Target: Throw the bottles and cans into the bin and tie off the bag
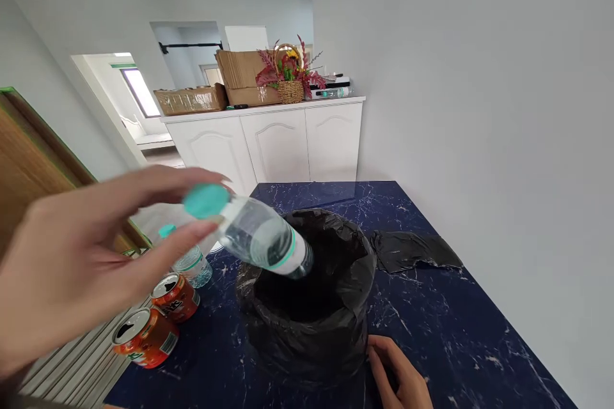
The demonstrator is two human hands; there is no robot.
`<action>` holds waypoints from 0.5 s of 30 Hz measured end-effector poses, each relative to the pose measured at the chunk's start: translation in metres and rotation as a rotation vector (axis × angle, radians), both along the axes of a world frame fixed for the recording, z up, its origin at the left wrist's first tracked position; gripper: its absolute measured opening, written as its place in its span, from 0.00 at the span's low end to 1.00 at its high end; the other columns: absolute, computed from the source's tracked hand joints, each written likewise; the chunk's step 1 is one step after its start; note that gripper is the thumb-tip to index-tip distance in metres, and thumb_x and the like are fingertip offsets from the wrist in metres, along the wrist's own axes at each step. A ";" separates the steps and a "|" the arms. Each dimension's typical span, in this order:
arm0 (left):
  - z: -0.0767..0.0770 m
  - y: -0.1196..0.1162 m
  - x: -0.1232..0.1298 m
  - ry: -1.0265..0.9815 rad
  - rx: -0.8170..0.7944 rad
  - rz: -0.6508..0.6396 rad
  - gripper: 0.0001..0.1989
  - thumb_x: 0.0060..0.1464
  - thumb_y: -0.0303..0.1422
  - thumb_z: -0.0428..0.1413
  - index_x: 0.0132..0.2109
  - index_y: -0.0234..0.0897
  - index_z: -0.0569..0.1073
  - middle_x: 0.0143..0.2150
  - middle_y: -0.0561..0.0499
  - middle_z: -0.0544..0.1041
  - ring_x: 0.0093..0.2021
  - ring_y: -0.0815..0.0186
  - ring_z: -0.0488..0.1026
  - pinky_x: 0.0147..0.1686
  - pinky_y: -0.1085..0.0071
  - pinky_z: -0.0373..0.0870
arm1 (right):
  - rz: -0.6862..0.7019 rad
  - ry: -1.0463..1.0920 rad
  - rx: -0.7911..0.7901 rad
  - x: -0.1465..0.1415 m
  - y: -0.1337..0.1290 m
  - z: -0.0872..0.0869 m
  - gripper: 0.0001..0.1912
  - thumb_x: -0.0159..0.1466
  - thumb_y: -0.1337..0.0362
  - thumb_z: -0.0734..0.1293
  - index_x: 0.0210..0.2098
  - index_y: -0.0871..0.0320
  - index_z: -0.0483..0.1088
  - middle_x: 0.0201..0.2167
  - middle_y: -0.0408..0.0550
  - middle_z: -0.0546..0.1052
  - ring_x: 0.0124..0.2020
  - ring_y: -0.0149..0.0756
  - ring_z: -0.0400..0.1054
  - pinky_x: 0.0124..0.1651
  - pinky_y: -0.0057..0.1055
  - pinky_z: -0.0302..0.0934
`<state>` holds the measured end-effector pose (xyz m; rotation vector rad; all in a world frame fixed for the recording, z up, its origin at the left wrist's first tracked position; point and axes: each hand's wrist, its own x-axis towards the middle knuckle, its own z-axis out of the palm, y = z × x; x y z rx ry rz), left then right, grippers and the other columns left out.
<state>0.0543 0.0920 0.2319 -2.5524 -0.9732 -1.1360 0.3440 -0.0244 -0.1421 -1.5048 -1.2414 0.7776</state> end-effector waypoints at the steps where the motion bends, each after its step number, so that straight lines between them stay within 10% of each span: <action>1: -0.005 0.003 0.006 0.057 -0.013 -0.082 0.16 0.67 0.47 0.59 0.57 0.51 0.79 0.50 0.55 0.84 0.43 0.62 0.83 0.40 0.68 0.81 | -0.002 0.010 -0.007 0.000 0.000 0.001 0.20 0.72 0.43 0.66 0.51 0.48 0.79 0.53 0.55 0.83 0.50 0.52 0.81 0.46 0.33 0.78; 15: -0.042 0.038 0.029 0.444 -0.311 -0.284 0.10 0.70 0.38 0.58 0.55 0.49 0.77 0.51 0.56 0.84 0.45 0.62 0.84 0.44 0.67 0.78 | -0.004 0.073 -0.028 -0.001 0.002 0.004 0.19 0.71 0.43 0.66 0.51 0.45 0.81 0.52 0.52 0.83 0.47 0.52 0.82 0.42 0.34 0.79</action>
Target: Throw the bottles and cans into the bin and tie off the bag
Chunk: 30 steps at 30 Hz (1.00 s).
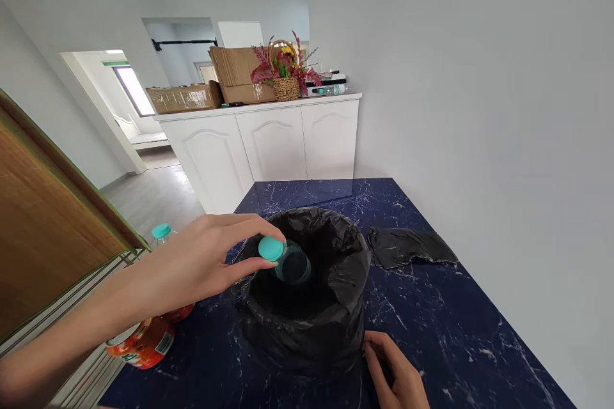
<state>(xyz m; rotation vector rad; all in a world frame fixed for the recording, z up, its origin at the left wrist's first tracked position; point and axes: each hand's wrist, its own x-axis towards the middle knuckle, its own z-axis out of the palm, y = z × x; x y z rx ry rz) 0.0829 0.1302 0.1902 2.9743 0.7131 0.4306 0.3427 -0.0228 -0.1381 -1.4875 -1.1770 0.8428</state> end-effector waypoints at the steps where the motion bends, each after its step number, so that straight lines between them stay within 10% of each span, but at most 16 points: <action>1: -0.001 0.001 0.001 0.021 -0.011 0.003 0.09 0.70 0.38 0.59 0.55 0.49 0.77 0.50 0.56 0.84 0.45 0.61 0.84 0.43 0.66 0.78 | 0.000 0.000 0.000 0.000 0.000 0.000 0.19 0.71 0.43 0.66 0.51 0.45 0.81 0.52 0.53 0.83 0.47 0.52 0.82 0.42 0.34 0.79; 12: -0.013 0.017 0.017 0.179 -0.095 -0.014 0.11 0.67 0.44 0.61 0.40 0.45 0.82 0.41 0.53 0.86 0.45 0.57 0.83 0.53 0.58 0.75 | -0.015 -0.075 -0.015 0.004 -0.002 -0.009 0.21 0.71 0.42 0.66 0.51 0.48 0.80 0.50 0.54 0.84 0.47 0.51 0.82 0.42 0.32 0.78; 18: -0.017 0.020 0.006 -0.002 -0.035 0.011 0.14 0.74 0.40 0.51 0.54 0.43 0.80 0.56 0.49 0.83 0.58 0.56 0.78 0.60 0.57 0.73 | 0.002 -0.050 -0.053 0.005 -0.003 -0.008 0.22 0.71 0.41 0.65 0.52 0.47 0.80 0.53 0.53 0.83 0.48 0.52 0.81 0.42 0.33 0.79; 30: -0.034 0.079 -0.141 0.002 0.307 0.653 0.31 0.69 0.53 0.44 0.62 0.36 0.74 0.61 0.38 0.79 0.63 0.41 0.74 0.62 0.44 0.69 | -0.041 -0.032 -0.080 0.004 -0.004 -0.006 0.25 0.67 0.35 0.67 0.48 0.46 0.82 0.51 0.52 0.84 0.45 0.54 0.82 0.39 0.35 0.80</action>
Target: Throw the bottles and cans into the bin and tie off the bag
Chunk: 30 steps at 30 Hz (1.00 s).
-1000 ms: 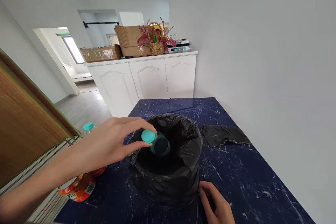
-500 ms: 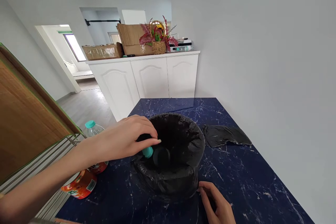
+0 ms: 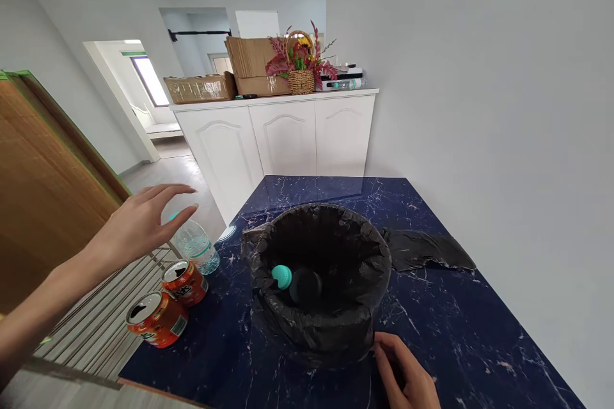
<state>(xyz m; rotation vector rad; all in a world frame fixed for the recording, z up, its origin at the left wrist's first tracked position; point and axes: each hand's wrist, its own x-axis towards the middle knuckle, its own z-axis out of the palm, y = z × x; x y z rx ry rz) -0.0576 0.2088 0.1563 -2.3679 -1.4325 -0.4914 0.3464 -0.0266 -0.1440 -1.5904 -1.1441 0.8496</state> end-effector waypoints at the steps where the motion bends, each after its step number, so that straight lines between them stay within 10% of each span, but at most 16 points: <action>1: -0.003 0.004 -0.013 0.030 -0.031 0.076 0.33 0.67 0.55 0.44 0.63 0.36 0.74 0.61 0.37 0.79 0.62 0.39 0.74 0.61 0.44 0.70 | 0.011 -0.002 -0.005 0.001 0.000 -0.002 0.25 0.67 0.36 0.67 0.48 0.46 0.82 0.51 0.52 0.84 0.46 0.54 0.82 0.39 0.34 0.80; 7: -0.031 0.016 -0.044 0.080 -0.309 0.341 0.36 0.66 0.56 0.42 0.67 0.38 0.71 0.54 0.37 0.84 0.52 0.39 0.81 0.45 0.51 0.77 | 0.046 -0.050 -0.003 0.006 -0.001 -0.010 0.24 0.69 0.38 0.67 0.51 0.46 0.81 0.53 0.51 0.84 0.48 0.53 0.82 0.41 0.31 0.79; 13: -0.034 0.013 -0.027 -0.040 -0.199 0.252 0.27 0.69 0.51 0.47 0.62 0.38 0.74 0.49 0.41 0.86 0.48 0.44 0.83 0.44 0.57 0.77 | 0.022 -0.057 0.018 0.002 -0.001 -0.004 0.25 0.68 0.37 0.67 0.50 0.48 0.81 0.52 0.53 0.84 0.48 0.53 0.82 0.41 0.31 0.78; 21: 0.057 -0.079 0.056 -0.635 0.392 -0.262 0.16 0.66 0.39 0.62 0.58 0.41 0.77 0.54 0.51 0.84 0.51 0.60 0.83 0.55 0.63 0.80 | -0.001 -0.011 -0.026 -0.001 0.002 0.003 0.29 0.66 0.33 0.65 0.47 0.47 0.82 0.51 0.54 0.84 0.48 0.55 0.82 0.39 0.33 0.80; 30: 0.045 -0.110 0.134 -0.391 -0.163 -0.694 0.13 0.68 0.42 0.61 0.56 0.48 0.76 0.53 0.56 0.85 0.48 0.64 0.84 0.47 0.71 0.80 | 0.005 -0.072 0.072 -0.003 0.001 0.007 0.24 0.69 0.38 0.66 0.48 0.48 0.80 0.47 0.54 0.85 0.43 0.49 0.82 0.38 0.31 0.78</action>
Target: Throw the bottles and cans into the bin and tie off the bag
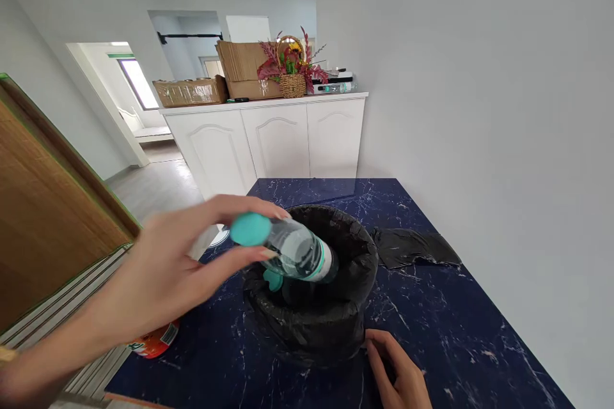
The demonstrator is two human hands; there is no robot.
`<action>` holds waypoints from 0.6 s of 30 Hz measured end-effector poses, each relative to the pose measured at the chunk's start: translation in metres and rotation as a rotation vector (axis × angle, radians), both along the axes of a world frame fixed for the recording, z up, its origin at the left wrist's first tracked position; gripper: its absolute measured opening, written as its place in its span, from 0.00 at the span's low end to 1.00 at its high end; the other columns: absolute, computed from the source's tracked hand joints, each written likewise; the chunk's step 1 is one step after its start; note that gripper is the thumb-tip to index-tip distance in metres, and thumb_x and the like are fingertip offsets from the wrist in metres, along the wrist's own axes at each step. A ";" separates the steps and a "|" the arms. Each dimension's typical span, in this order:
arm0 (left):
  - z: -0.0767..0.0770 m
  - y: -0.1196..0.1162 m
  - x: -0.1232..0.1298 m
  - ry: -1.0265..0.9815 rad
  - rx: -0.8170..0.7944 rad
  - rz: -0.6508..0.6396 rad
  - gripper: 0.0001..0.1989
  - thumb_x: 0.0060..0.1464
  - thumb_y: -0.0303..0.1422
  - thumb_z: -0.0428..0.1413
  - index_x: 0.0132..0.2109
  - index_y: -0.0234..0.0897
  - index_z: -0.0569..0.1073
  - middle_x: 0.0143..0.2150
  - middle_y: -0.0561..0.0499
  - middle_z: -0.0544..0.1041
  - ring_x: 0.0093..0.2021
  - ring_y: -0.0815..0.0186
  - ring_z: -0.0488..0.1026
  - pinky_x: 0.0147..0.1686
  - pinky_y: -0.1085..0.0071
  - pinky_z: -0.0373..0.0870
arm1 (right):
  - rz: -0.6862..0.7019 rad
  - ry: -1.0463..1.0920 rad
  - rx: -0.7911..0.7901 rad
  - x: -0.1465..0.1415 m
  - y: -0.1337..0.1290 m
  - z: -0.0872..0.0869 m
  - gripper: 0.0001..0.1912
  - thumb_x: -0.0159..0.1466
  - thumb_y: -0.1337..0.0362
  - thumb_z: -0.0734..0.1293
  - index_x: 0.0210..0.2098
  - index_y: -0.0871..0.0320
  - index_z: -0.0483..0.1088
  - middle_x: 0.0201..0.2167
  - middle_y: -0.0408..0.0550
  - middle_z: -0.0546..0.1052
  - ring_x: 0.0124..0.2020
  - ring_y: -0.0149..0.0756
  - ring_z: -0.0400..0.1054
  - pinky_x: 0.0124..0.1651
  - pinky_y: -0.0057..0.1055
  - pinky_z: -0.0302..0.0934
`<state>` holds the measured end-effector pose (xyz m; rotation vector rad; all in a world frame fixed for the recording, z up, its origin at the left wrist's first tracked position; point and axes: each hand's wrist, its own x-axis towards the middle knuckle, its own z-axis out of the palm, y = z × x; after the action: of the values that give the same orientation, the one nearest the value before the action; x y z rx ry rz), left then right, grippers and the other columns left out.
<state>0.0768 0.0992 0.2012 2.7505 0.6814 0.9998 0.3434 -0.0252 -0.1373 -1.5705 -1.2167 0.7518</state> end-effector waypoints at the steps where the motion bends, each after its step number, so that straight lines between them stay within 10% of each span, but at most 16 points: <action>1: -0.006 0.003 0.008 0.048 -0.065 -0.033 0.12 0.69 0.41 0.61 0.56 0.48 0.76 0.54 0.55 0.84 0.48 0.64 0.84 0.46 0.71 0.80 | -0.002 0.001 0.009 0.000 0.000 0.000 0.23 0.70 0.39 0.66 0.48 0.48 0.80 0.47 0.54 0.85 0.43 0.49 0.82 0.39 0.30 0.78; 11: -0.035 0.019 0.032 0.342 -0.319 -0.222 0.14 0.74 0.41 0.53 0.60 0.48 0.77 0.61 0.52 0.82 0.61 0.57 0.79 0.62 0.61 0.73 | -0.030 0.068 -0.012 -0.002 0.000 0.006 0.24 0.68 0.39 0.67 0.49 0.49 0.81 0.50 0.53 0.85 0.49 0.53 0.82 0.44 0.35 0.79; 18: -0.019 0.034 -0.043 0.108 -0.163 0.277 0.20 0.73 0.50 0.46 0.57 0.50 0.79 0.58 0.54 0.83 0.57 0.56 0.80 0.56 0.61 0.78 | -0.116 0.047 -0.056 0.002 -0.002 -0.009 0.29 0.63 0.35 0.69 0.49 0.49 0.82 0.47 0.54 0.86 0.48 0.58 0.82 0.37 0.37 0.79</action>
<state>0.0343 0.1332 0.1825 2.6300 1.1330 0.8031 0.3457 -0.0276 -0.1465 -1.6459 -1.0691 0.7485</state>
